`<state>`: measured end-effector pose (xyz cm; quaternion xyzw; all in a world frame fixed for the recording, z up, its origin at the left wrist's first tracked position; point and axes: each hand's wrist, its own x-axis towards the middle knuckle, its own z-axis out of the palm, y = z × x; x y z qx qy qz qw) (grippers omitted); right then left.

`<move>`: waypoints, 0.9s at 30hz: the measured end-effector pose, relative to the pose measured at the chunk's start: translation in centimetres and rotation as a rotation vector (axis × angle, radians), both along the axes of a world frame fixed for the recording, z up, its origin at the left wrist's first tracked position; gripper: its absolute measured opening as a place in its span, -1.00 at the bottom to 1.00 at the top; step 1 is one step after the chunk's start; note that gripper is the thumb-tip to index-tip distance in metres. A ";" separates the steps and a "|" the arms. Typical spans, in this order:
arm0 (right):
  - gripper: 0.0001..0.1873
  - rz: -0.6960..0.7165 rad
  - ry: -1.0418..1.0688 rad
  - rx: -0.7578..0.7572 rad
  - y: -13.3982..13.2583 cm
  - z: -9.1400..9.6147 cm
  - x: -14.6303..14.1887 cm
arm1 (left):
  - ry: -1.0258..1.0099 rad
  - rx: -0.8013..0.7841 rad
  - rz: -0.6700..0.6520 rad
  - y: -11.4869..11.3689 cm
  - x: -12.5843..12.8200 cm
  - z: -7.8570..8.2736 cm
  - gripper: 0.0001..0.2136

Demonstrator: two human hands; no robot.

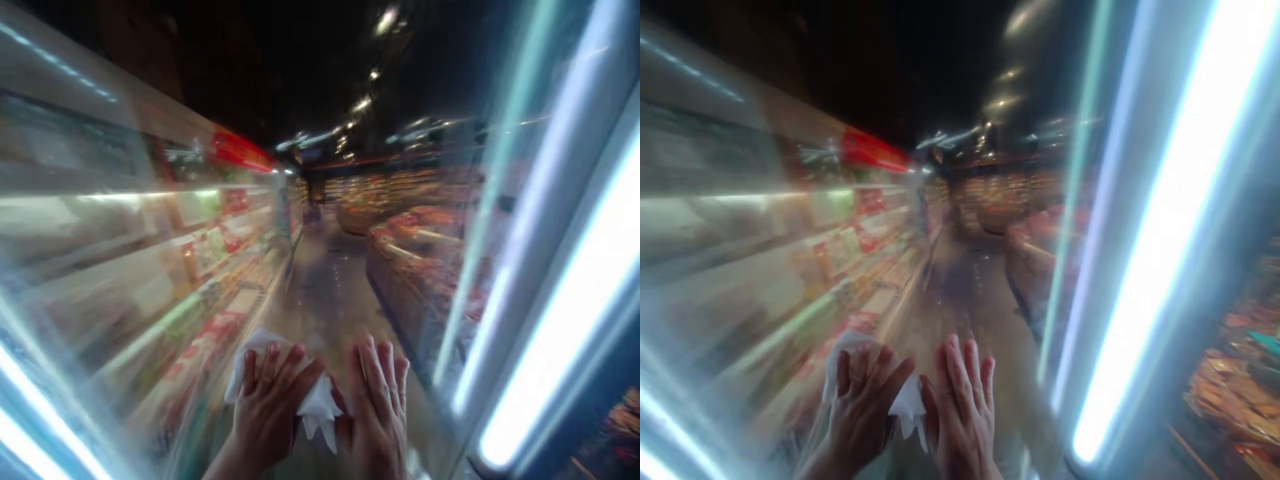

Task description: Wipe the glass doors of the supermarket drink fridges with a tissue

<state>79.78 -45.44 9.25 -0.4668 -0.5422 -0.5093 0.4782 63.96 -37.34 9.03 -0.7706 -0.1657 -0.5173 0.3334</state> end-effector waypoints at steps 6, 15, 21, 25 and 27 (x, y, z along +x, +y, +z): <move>-0.18 -0.030 0.077 0.040 1.9 2.6 -2.6 | -0.132 -0.042 0.134 2.6 -7.1 4.4 -0.43; -0.20 -0.084 0.068 -0.027 4.9 0.2 -8.9 | -0.131 -0.036 0.076 7.7 -15.1 -2.4 -0.43; -0.18 -0.082 0.149 -0.013 7.2 0.4 -13.5 | -0.228 -0.235 0.196 10.5 -21.1 0.5 -0.46; -0.20 -0.094 0.096 -0.043 8.4 -2.3 -16.0 | -0.165 -0.127 0.138 11.6 -22.9 -4.5 -0.38; -0.20 -0.087 0.103 -0.028 8.9 -1.6 -16.8 | -0.175 -0.094 0.111 12.3 -24.0 -4.7 -0.38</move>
